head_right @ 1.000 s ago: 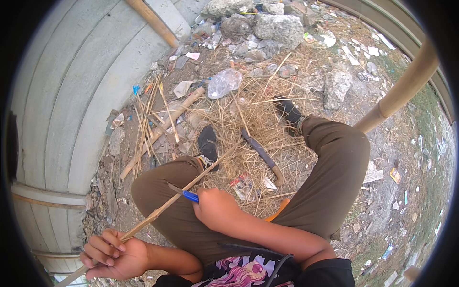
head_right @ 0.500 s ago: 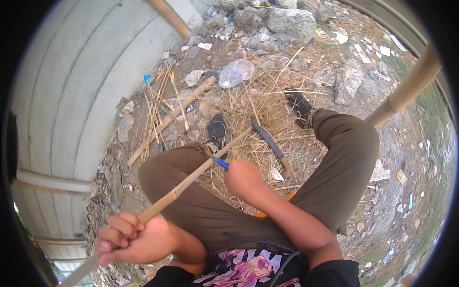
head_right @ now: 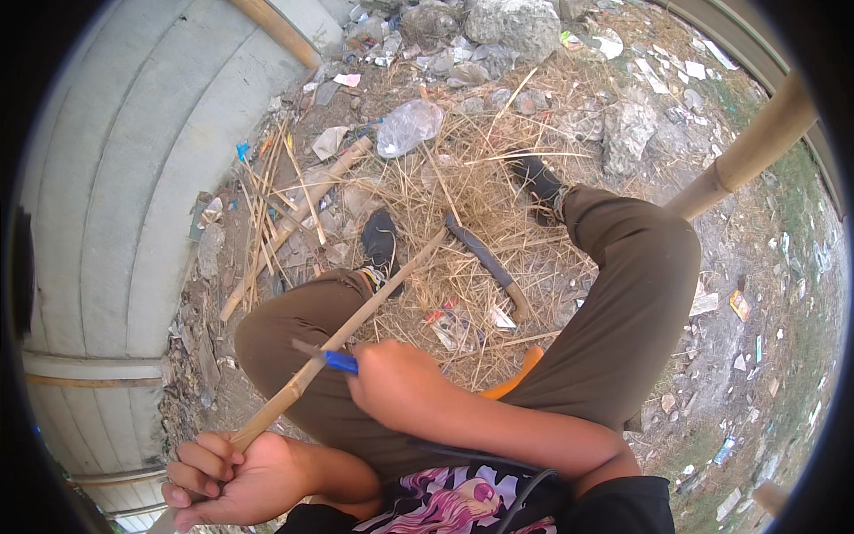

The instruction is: The person sits cross-legged on the ground and uses a knife to sharpen a long, thin wooden stick. They hold the stick with one hand and scrape the blade along its length to remove bark and smooth the surface. The person rotates the stick periodically to work on different sides.

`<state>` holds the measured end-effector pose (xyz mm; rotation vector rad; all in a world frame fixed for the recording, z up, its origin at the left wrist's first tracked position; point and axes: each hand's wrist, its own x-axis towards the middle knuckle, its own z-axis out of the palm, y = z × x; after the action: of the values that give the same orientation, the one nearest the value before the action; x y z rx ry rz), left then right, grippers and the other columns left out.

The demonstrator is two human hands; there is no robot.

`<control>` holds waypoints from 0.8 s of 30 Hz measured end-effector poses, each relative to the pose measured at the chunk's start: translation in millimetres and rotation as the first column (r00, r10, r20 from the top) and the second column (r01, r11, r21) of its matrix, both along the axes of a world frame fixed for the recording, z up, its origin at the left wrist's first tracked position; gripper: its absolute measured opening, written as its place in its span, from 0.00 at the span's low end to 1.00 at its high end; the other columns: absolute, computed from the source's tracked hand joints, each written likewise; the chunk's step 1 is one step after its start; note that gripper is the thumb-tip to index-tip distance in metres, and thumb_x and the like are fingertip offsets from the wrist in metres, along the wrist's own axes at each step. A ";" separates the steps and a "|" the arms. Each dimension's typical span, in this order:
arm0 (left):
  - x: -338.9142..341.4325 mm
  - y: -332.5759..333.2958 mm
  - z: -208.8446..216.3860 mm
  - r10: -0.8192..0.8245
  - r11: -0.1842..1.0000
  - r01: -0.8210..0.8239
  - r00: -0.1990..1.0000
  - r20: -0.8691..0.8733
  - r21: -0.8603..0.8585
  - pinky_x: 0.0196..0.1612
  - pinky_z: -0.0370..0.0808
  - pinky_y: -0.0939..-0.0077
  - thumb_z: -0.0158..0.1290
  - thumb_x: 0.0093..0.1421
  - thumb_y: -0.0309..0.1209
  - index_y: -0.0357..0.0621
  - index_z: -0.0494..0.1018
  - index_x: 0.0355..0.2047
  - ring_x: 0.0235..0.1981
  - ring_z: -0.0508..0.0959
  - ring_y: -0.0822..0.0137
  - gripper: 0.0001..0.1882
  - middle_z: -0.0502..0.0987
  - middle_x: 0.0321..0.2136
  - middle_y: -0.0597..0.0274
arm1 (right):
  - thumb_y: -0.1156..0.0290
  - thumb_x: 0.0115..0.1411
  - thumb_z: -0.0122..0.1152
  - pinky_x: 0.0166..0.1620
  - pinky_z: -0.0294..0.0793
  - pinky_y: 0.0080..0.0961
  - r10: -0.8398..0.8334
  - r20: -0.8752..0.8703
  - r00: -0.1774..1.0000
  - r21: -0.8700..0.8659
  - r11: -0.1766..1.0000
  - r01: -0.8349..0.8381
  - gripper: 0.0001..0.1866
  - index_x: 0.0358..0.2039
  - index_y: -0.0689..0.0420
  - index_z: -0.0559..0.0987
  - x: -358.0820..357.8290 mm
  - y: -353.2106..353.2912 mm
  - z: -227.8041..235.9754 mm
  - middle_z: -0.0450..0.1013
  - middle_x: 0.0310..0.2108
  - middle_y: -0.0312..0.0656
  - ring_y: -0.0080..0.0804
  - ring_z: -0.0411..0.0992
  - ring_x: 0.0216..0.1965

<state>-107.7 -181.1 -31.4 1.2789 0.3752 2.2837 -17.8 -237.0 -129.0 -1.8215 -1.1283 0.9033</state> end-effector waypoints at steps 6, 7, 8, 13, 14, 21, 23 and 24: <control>-11.8 6.9 -1.8 -0.207 0.970 0.205 0.978 0.003 0.131 0.18 0.50 0.83 0.42 0.73 0.48 0.48 0.64 0.33 0.17 0.51 0.78 0.19 0.52 0.20 0.75 | 0.68 0.57 0.58 0.36 0.79 0.50 -0.068 0.070 0.995 -0.200 0.976 0.081 0.13 0.26 0.67 0.81 17.8 19.1 -56.1 0.76 0.24 0.62 0.60 0.78 0.29; -17.2 8.8 -3.5 -0.279 0.950 0.273 0.960 0.020 0.150 0.18 0.49 0.83 0.44 0.72 0.47 0.44 0.63 0.32 0.18 0.50 0.77 0.19 0.51 0.20 0.72 | 0.68 0.56 0.58 0.36 0.79 0.50 -0.068 0.054 0.996 -0.235 0.969 0.079 0.13 0.26 0.67 0.81 20.2 23.2 -55.3 0.76 0.24 0.62 0.60 0.79 0.29; -21.9 11.8 -4.1 -0.277 0.951 0.273 0.961 0.008 0.149 0.19 0.50 0.83 0.44 0.72 0.47 0.44 0.63 0.32 0.18 0.50 0.77 0.19 0.51 0.20 0.72 | 0.68 0.56 0.58 0.36 0.79 0.50 -0.069 0.038 0.997 -0.270 0.960 0.077 0.13 0.26 0.67 0.81 21.7 26.0 -54.8 0.76 0.25 0.62 0.59 0.79 0.29; -3.0 11.3 -2.6 0.197 0.980 -0.195 0.978 -0.061 0.042 0.17 0.52 0.85 0.40 0.73 0.51 0.54 0.66 0.34 0.16 0.54 0.82 0.18 0.55 0.19 0.80 | 0.64 0.59 0.57 0.34 0.78 0.50 -0.060 0.096 0.994 -0.084 0.994 0.068 0.17 0.23 0.67 0.80 4.6 16.6 -41.0 0.75 0.21 0.60 0.61 0.77 0.26; -3.2 10.6 -1.9 0.169 0.985 -0.166 0.983 -0.070 0.052 0.17 0.52 0.86 0.40 0.73 0.51 0.54 0.66 0.34 0.16 0.54 0.82 0.18 0.55 0.19 0.79 | 0.64 0.60 0.57 0.33 0.78 0.50 -0.066 0.096 0.993 -0.068 0.995 0.073 0.18 0.23 0.67 0.80 5.6 18.2 -42.1 0.75 0.21 0.60 0.61 0.76 0.26; -0.4 12.4 1.5 0.193 0.981 -0.191 0.980 -0.056 0.044 0.17 0.53 0.86 0.37 0.74 0.50 0.55 0.66 0.36 0.16 0.54 0.82 0.17 0.55 0.20 0.79 | 0.65 0.58 0.60 0.32 0.77 0.49 -0.097 0.097 0.991 -0.140 0.984 0.110 0.14 0.23 0.64 0.81 17.1 30.6 -78.6 0.74 0.20 0.59 0.59 0.76 0.24; 3.7 12.0 -0.2 0.205 0.978 -0.203 0.977 -0.055 0.039 0.17 0.53 0.86 0.38 0.75 0.49 0.54 0.66 0.36 0.15 0.54 0.82 0.17 0.55 0.20 0.80 | 0.65 0.57 0.60 0.32 0.77 0.49 -0.084 0.096 0.992 -0.046 0.995 0.088 0.13 0.23 0.63 0.81 10.9 22.8 -59.4 0.74 0.19 0.58 0.58 0.76 0.24; 3.8 7.3 -0.7 0.210 0.977 -0.207 0.975 -0.065 0.049 0.17 0.53 0.86 0.38 0.75 0.49 0.54 0.66 0.36 0.15 0.54 0.82 0.16 0.56 0.20 0.80 | 0.65 0.57 0.61 0.32 0.77 0.49 -0.056 0.087 0.995 -0.003 0.998 0.056 0.13 0.23 0.62 0.81 5.0 20.2 -44.0 0.74 0.19 0.58 0.58 0.76 0.23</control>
<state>-103.9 -173.8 -32.1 1.4020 0.5109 2.4360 -12.7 -216.8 -173.0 -1.9033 -1.1228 0.8022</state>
